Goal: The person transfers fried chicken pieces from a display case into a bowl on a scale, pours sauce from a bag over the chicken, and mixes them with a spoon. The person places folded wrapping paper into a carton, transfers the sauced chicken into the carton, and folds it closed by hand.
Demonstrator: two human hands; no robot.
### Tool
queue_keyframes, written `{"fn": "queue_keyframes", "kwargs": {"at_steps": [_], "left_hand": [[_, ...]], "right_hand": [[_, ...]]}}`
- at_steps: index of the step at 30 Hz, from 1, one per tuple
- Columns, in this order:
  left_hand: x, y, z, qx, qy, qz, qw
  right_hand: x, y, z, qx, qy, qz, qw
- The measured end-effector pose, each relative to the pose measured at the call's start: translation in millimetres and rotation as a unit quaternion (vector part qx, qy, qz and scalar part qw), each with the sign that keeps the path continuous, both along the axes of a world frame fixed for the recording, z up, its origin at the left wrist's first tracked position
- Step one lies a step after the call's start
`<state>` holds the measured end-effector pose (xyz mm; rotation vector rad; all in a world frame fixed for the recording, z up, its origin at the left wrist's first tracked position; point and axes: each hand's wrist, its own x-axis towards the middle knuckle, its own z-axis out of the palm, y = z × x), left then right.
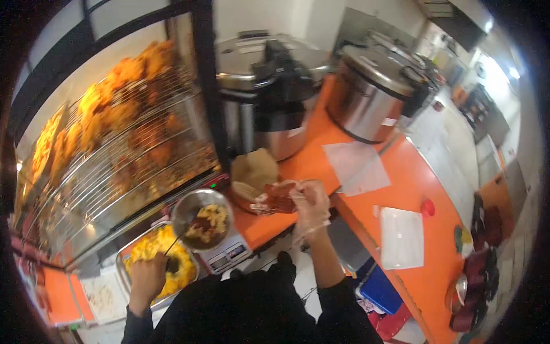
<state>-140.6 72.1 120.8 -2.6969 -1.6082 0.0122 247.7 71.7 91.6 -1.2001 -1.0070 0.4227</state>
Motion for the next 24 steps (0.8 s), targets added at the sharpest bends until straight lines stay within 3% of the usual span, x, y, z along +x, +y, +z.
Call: {"fn": "queue_keyframes", "kwargs": {"at_steps": [1, 5, 9, 11, 12, 15, 18, 19, 22, 23, 24], "left_hand": [[5.8, -1.6, 2.0, -0.015, -0.013, -0.004, 1.000], [29.7, -8.9, 3.1, -0.028, 0.007, 0.075, 0.997], [53.7, -20.0, -3.3, -0.021, 0.010, 0.107, 0.994], [108.2, -34.2, 20.2, 0.074, 0.004, 0.161, 0.984], [76.8, -32.0, -18.6, 0.026, 0.044, 0.168, 0.984], [99.2, -39.8, -3.7, -0.059, -0.030, 0.164, 0.984], [115.4, -49.2, -18.6, 0.053, -0.105, 0.127, 0.985], [114.3, -53.8, -20.4, -0.083, -0.045, 0.217, 0.972], [92.9, -70.3, -53.7, 0.032, -0.030, 0.269, 0.962], [135.0, -63.3, -20.9, 0.143, -0.098, 0.174, 0.969], [128.0, -71.1, -30.0, 0.126, -0.032, 0.169, 0.977]], "right_hand": [[11.7, -1.3, 4.8, -0.021, -0.055, -0.036, 0.998], [79.2, 4.4, 0.6, -0.021, 0.014, -0.017, 1.000], [166.7, 12.3, 15.0, -0.024, 0.048, -0.092, 0.994], [238.4, 15.7, 3.9, -0.036, -0.120, -0.172, 0.977], [277.4, 13.9, -6.2, -0.044, -0.201, -0.209, 0.956], [377.8, 8.1, -38.4, -0.063, -0.110, -0.355, 0.926], [446.1, 17.1, -73.1, -0.055, 0.008, -0.452, 0.890], [454.8, 22.7, -75.7, -0.062, 0.032, -0.471, 0.879], [477.7, 43.5, -92.4, -0.069, 0.060, -0.517, 0.851], [487.1, 54.4, -104.1, -0.066, 0.063, -0.529, 0.844], [495.0, 65.0, -115.4, -0.088, 0.048, -0.539, 0.837]]}}
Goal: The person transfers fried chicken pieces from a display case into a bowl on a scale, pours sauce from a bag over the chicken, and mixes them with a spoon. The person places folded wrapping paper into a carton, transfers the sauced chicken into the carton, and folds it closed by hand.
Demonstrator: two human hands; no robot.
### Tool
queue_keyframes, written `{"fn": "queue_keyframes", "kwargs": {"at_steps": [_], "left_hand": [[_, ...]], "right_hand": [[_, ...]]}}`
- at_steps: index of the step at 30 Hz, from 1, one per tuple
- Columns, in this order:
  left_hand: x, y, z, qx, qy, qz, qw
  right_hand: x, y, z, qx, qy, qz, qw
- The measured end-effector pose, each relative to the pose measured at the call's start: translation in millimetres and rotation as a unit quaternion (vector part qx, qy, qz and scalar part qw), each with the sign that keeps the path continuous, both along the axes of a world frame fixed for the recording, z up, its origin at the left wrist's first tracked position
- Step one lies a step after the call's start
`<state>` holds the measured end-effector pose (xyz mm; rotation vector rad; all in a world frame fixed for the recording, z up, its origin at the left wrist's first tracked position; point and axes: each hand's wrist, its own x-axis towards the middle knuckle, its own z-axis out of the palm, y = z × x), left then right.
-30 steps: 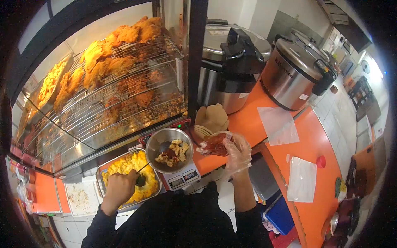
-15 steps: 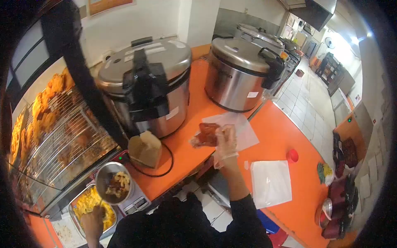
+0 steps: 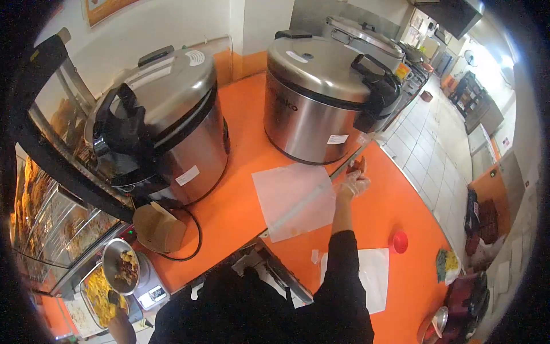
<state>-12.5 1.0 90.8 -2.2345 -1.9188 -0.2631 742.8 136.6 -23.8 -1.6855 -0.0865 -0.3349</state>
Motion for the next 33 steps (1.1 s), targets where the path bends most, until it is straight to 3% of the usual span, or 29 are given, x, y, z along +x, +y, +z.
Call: {"fn": "queue_keyframes", "kwargs": {"at_steps": [2, 3, 5, 8, 10, 11, 14, 17, 20, 22, 23, 27, 29, 31, 32, 33], "left_hand": [[-35.1, -16.7, -34.7, -0.054, 0.125, 0.000, 0.991], [-42.3, -15.3, -41.6, -0.033, 0.059, -0.007, 0.998], [-30.0, -14.8, -28.6, -0.007, 0.075, 0.009, 0.997], [-21.8, -16.8, -30.9, -0.013, 0.084, 0.028, 0.996], [-2.9, -15.3, -16.2, -0.050, 0.040, 0.068, 0.996], [-20.1, -12.5, -29.1, 0.039, 0.098, 0.011, 0.994], [-31.4, -20.6, -49.0, 0.020, 0.103, 0.028, 0.994], [-27.3, -19.1, -40.3, 0.028, 0.089, 0.025, 0.995], [-34.7, -20.9, -43.1, -0.010, 0.096, 0.045, 0.994], [-20.9, -22.9, -43.1, -0.035, 0.101, 0.054, 0.993], [-14.9, -22.9, -38.7, 0.016, 0.115, 0.010, 0.993], [-52.7, -26.4, -76.5, 0.025, 0.113, 0.045, 0.992], [-42.4, -27.0, -71.4, -0.017, 0.062, 0.053, 0.997], [-29.9, -26.2, -62.0, -0.034, 0.019, 0.081, 0.996], [-17.1, -20.9, -52.7, -0.069, 0.007, 0.112, 0.991], [-3.7, -15.2, -41.8, -0.104, -0.004, 0.150, 0.983]], "right_hand": [[18.0, 15.3, -26.8, -0.061, 0.008, -0.014, 0.998], [24.5, 20.4, -37.5, -0.097, 0.018, -0.017, 0.995], [25.1, 22.4, -45.1, -0.192, 0.056, -0.006, 0.980], [17.4, 22.2, -29.0, -0.396, -0.006, -0.035, 0.918], [8.9, 18.8, -11.5, -0.418, 0.042, -0.029, 0.907], [7.5, 16.8, -6.9, -0.428, 0.066, -0.026, 0.901], [12.6, 7.3, -18.8, -0.318, -0.017, 0.039, 0.947], [32.4, 10.2, -12.2, -0.287, -0.055, 0.121, 0.949], [56.8, 27.3, -44.9, -0.115, -0.021, 0.115, 0.986], [76.6, 38.4, -78.0, -0.106, -0.075, 0.081, 0.988], [86.8, 41.9, -92.9, -0.124, -0.117, 0.056, 0.984], [118.9, 39.0, -121.3, 0.101, -0.058, 0.179, 0.977], [121.0, 34.2, -119.2, 0.265, 0.047, 0.263, 0.927], [91.1, 25.8, -81.1, -0.040, 0.007, 0.187, 0.982], [74.3, 13.3, -53.4, -0.193, -0.015, 0.143, 0.971], [52.3, -0.7, -21.1, -0.099, -0.054, 0.217, 0.970]]}}
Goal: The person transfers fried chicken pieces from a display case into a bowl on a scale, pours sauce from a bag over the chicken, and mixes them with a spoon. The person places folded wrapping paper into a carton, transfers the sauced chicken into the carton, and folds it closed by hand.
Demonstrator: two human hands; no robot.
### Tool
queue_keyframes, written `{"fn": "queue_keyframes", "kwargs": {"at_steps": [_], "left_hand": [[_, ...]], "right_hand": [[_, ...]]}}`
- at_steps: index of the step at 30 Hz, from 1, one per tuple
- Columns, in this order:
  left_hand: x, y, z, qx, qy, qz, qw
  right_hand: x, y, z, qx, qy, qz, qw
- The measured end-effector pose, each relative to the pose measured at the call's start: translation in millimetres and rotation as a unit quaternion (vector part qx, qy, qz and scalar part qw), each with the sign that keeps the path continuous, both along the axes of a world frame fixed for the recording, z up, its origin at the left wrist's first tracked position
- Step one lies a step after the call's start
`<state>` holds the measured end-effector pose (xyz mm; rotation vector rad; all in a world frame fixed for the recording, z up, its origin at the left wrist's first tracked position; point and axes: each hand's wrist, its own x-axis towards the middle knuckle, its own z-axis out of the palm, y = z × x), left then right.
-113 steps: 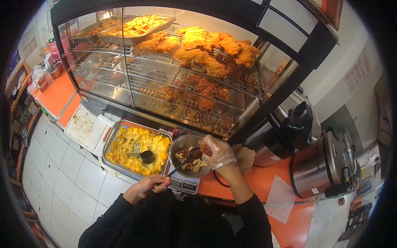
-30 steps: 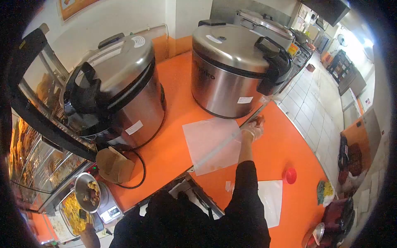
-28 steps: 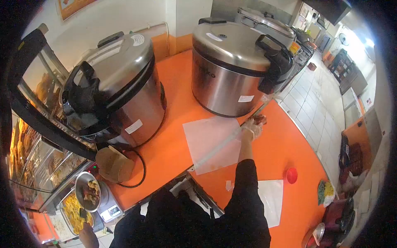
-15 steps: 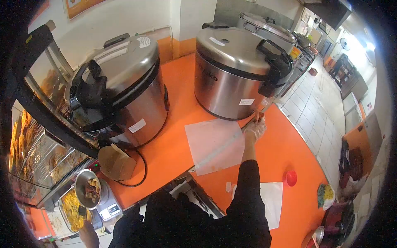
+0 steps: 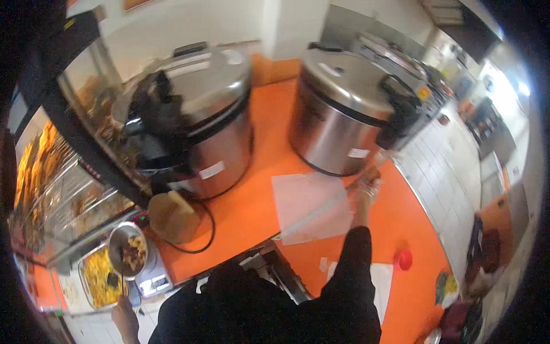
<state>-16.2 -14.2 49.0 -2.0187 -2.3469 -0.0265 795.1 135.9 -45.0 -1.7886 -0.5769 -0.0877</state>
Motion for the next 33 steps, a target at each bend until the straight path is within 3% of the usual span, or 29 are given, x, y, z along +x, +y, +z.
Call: {"fn": "queue_keyframes", "kwargs": {"at_steps": [1, 2, 3, 5, 6, 7, 8, 9, 10, 12, 14, 17, 21, 24, 28, 31, 33], "left_hand": [[12.8, 0.4, 13.7, -0.036, -0.010, 0.053, 0.998], [21.8, 1.1, 22.0, -0.027, -0.011, 0.024, 0.999], [27.3, 1.3, 26.1, -0.019, -0.008, 0.005, 1.000], [32.3, 3.2, 39.5, -0.032, 0.021, 0.025, 0.999], [33.9, 5.5, 44.0, -0.021, 0.000, 0.039, 0.999], [34.6, 6.1, 48.6, -0.007, -0.020, 0.045, 0.999], [38.1, 5.0, 54.3, -0.016, -0.032, 0.058, 0.998], [41.4, 7.4, 57.0, -0.022, -0.048, 0.058, 0.997], [41.2, 7.6, 55.8, -0.015, -0.055, 0.072, 0.996], [42.3, 10.0, 58.1, -0.011, -0.072, 0.086, 0.994], [41.2, 11.8, 58.4, -0.022, -0.098, 0.089, 0.991], [32.7, 12.2, 51.8, 0.017, -0.239, 0.084, 0.967], [23.9, 13.3, 53.8, -0.014, -0.465, 0.144, 0.873], [18.5, 12.4, 46.1, -0.019, -0.620, 0.160, 0.768], [7.8, 13.4, 48.3, -0.033, -0.690, 0.178, 0.701], [-2.2, 17.1, 47.6, -0.043, -0.729, 0.162, 0.664], [-2.1, 24.6, 47.9, -0.060, -0.758, 0.131, 0.636]], "right_hand": [[-27.9, -5.5, 19.2, 0.094, -0.001, 0.093, 0.991], [-26.2, -10.2, 12.1, 0.134, 0.035, 0.157, 0.978], [-23.2, -8.4, -3.0, 0.250, 0.025, 0.207, 0.945], [-17.9, -11.5, -9.0, 0.020, -0.041, 0.118, 0.992], [-13.5, -13.9, -12.8, -0.107, -0.124, 0.078, 0.984], [-11.8, -17.5, -14.1, -0.258, -0.264, 0.024, 0.929], [-10.4, -19.8, -15.9, -0.367, -0.398, -0.033, 0.840], [-14.0, -23.7, -15.7, -0.427, -0.483, -0.080, 0.761], [-10.7, -28.1, -13.6, -0.433, -0.481, -0.097, 0.756], [-22.5, -23.6, -6.8, -0.409, -0.397, -0.082, 0.817], [-32.2, -20.6, 0.0, -0.395, -0.361, -0.085, 0.841], [-42.9, -17.8, 7.0, -0.380, -0.339, -0.084, 0.857], [-57.8, -15.7, 18.4, -0.355, -0.324, -0.083, 0.873], [-74.7, -15.8, 33.8, -0.314, -0.326, -0.085, 0.888], [-128.3, -9.5, 76.3, -0.156, -0.363, -0.070, 0.916], [-224.3, -4.0, 118.3, -0.005, -0.391, 0.036, 0.920], [-326.0, -2.1, 137.2, 0.048, -0.391, 0.186, 0.900]]}}
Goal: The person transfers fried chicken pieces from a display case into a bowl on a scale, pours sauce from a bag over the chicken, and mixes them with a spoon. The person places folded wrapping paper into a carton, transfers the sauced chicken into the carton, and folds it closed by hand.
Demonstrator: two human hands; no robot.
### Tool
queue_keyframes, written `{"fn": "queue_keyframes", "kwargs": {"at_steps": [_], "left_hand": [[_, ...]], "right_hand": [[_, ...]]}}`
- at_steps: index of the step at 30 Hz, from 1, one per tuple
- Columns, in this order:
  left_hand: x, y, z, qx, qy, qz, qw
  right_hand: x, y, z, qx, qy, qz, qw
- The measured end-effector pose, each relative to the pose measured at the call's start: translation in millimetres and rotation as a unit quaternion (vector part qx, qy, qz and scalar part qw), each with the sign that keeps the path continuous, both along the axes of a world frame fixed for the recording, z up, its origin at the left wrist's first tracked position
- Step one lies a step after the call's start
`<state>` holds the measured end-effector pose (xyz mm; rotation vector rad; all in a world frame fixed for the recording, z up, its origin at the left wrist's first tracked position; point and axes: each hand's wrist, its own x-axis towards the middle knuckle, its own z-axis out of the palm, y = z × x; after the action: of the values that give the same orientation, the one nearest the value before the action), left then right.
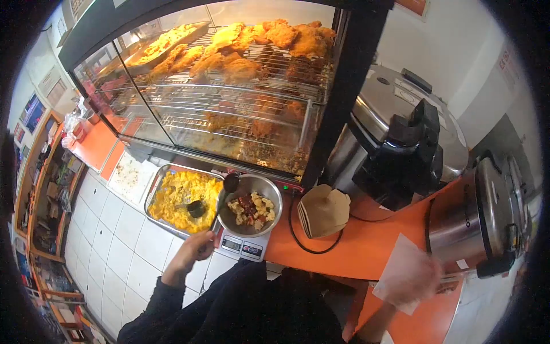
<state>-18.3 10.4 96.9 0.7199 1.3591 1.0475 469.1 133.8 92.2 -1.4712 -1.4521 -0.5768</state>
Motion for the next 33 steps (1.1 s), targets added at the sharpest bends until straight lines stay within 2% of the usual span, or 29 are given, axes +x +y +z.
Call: {"fn": "queue_keyframes", "kwargs": {"at_steps": [2, 3, 4, 5, 6, 7, 8, 10, 12, 14, 15, 16, 17, 18, 19, 20, 22, 25, 28, 31, 33], "left_hand": [[6.3, 9.6, -6.7, 0.064, 0.000, -0.051, 0.997], [8.4, 15.1, -9.2, 0.075, -0.016, -0.078, 0.994], [9.4, 20.2, -12.2, 0.085, -0.032, -0.104, 0.990], [9.6, 24.6, -21.3, 0.073, -0.069, -0.136, 0.986], [11.7, 27.1, -24.0, 0.085, -0.061, -0.152, 0.983], [14.1, 29.5, -25.5, 0.096, -0.053, -0.168, 0.980], [13.8, 31.2, -27.2, 0.107, -0.044, -0.184, 0.976], [6.6, 33.3, -35.3, 0.105, -0.018, -0.242, 0.964], [-1.2, 34.6, -40.6, 0.079, 0.014, -0.300, 0.950], [-20.0, 36.8, -36.0, 0.123, 0.095, -0.325, 0.933], [-35.1, 39.1, -30.3, 0.135, 0.141, -0.333, 0.923], [-49.1, 44.1, -18.8, 0.147, 0.186, -0.340, 0.910], [-60.9, 52.0, -9.9, 0.124, 0.165, -0.252, 0.945], [-70.7, 63.8, -9.4, 0.185, 0.247, -0.174, 0.935], [-78.4, 77.6, -12.9, 0.245, 0.324, -0.092, 0.909], [-81.4, 94.0, -18.1, 0.323, 0.407, -0.024, 0.854], [-84.0, 122.0, -50.7, 0.365, 0.475, 0.014, 0.800], [-77.3, 142.3, -67.9, 0.333, 0.504, -0.037, 0.796], [-74.4, 151.5, -78.8, 0.308, 0.487, -0.069, 0.815], [-71.1, 155.2, -80.4, 0.342, 0.493, -0.052, 0.798], [-70.5, 156.9, -75.5, 0.349, 0.486, -0.061, 0.799]], "right_hand": [[-117.3, -1.4, 8.1, -0.068, -0.028, 0.215, 0.974], [-166.6, -4.4, 14.3, -0.109, 0.008, 0.370, 0.922], [-216.0, -7.3, 20.4, -0.166, 0.057, 0.508, 0.843], [-244.4, -8.2, 2.2, -0.212, 0.086, 0.536, 0.813], [-272.9, -9.0, -16.0, -0.258, 0.118, 0.557, 0.781], [-289.9, -5.1, -24.8, -0.282, 0.058, 0.533, 0.796], [-303.0, -8.1, -13.7, -0.405, 0.107, 0.504, 0.755], [-322.2, -17.5, 14.0, -0.624, 0.201, 0.416, 0.631], [-328.5, -21.4, -6.4, -0.630, 0.271, 0.396, 0.610], [-328.0, -25.9, -16.3, -0.643, 0.352, 0.368, 0.572], [-325.9, -30.2, -15.9, -0.589, 0.282, 0.374, 0.659], [-322.5, -32.2, -15.0, -0.600, 0.324, 0.368, 0.632], [-318.2, -33.9, -14.1, -0.608, 0.368, 0.361, 0.604], [-313.9, -37.3, -13.8, -0.614, 0.411, 0.354, 0.573], [-309.7, -43.4, -14.7, -0.596, 0.394, 0.369, 0.594], [-307.7, -45.9, -12.3, -0.601, 0.392, 0.358, 0.597], [-307.1, -50.2, -5.4, -0.609, 0.387, 0.338, 0.604], [-317.4, -51.4, 9.3, -0.641, 0.284, 0.202, 0.684], [-305.5, -61.2, -8.7, -0.591, 0.226, 0.235, 0.738], [-306.4, -71.6, 4.7, -0.600, 0.218, 0.199, 0.744], [-301.1, -76.6, -3.8, -0.569, 0.199, 0.207, 0.771]]}}
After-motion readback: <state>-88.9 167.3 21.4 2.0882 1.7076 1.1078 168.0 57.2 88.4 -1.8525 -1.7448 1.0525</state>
